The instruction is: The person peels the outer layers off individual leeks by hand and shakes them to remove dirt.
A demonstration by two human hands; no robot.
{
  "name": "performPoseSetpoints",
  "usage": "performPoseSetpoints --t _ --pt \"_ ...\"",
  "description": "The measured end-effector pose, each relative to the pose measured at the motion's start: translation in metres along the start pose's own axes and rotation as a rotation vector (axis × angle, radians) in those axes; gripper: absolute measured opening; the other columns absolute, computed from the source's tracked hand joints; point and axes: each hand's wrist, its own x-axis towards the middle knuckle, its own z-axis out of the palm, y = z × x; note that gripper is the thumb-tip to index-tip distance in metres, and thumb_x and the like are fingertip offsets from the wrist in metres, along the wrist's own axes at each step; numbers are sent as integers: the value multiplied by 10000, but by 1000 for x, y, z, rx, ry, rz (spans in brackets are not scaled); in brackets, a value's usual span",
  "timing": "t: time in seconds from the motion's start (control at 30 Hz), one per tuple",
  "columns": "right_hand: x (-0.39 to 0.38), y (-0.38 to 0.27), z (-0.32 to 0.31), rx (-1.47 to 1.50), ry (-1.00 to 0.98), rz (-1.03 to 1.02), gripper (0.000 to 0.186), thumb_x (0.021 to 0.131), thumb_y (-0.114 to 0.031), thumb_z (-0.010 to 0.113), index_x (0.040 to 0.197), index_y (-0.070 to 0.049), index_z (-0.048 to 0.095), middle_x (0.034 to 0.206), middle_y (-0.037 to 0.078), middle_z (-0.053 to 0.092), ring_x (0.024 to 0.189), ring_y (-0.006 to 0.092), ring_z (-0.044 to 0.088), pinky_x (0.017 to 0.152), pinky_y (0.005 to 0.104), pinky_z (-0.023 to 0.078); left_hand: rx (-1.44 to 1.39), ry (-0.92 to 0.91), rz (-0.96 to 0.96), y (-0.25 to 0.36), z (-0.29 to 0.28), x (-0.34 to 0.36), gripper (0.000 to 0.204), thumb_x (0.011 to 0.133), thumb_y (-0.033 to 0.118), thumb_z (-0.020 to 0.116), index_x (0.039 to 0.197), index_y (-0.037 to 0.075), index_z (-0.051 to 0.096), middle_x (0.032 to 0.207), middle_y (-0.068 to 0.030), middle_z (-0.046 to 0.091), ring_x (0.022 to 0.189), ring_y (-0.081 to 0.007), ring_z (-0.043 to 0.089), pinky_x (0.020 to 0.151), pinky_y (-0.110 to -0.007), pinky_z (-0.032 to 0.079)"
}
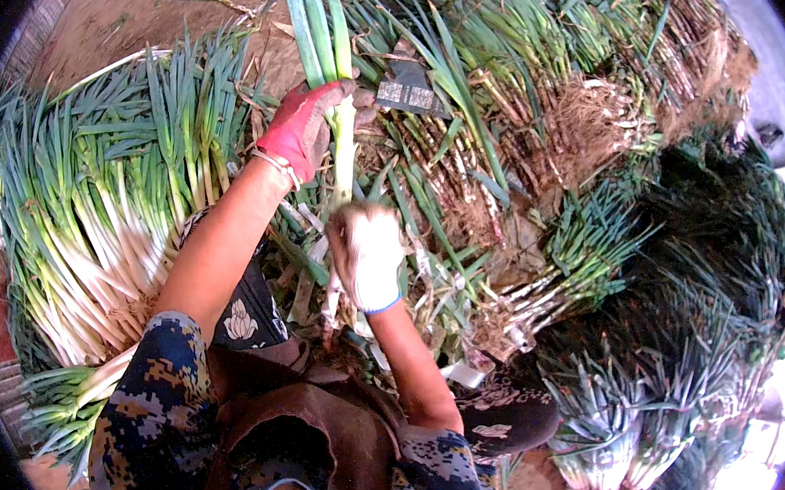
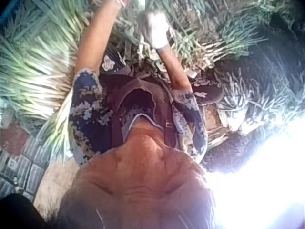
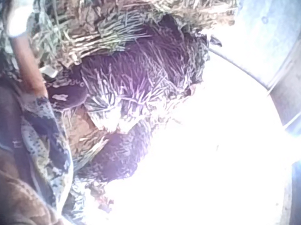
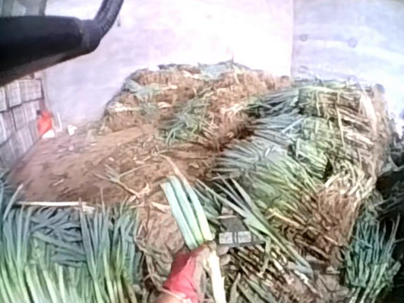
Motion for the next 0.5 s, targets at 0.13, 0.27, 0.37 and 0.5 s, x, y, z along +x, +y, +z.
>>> performPoseSetpoints --t 0.13,0.27,0.37,0.5 --pt "-89 20 -15 -53 -298 123 269 770 -158 690 984 -44 573 924 152 582 877 340 568 742 438 467 -53 -108 2 8 -1 -3 444 874 212 609 1237 -24 508 1075 -178 617 1040 -339 611 915 -427 497" --pt "-142 36 -59 -281 -1028 317 336 856 -328 609 1059 -60 621 1070 202 605 1014 353 605 851 425 507 -82 -176 -29 16 -3 -7 481 880 252 607 1257 -25 498 1092 -177 615 1082 -371 587 963 -424 466" --pt "-105 42 -77 34 -807 704 461 866 -410 604 1155 -52 622 1043 217 646 960 342 643 858 402 506 -15 -201 -56 23 13 -19 477 903 278 581 1272 -11 493 1090 -174 622 1070 -352 597 959 -416 464" --pt "-21 35 -56 519 -330 753 523 914 -389 549 1247 14 536 923 100 658 827 165 623 753 294 504 -38 -242 -122 7 12 -18 416 934 246 545 1248 -23 500 1069 -170 630 1027 -323 616 929 -412 486"
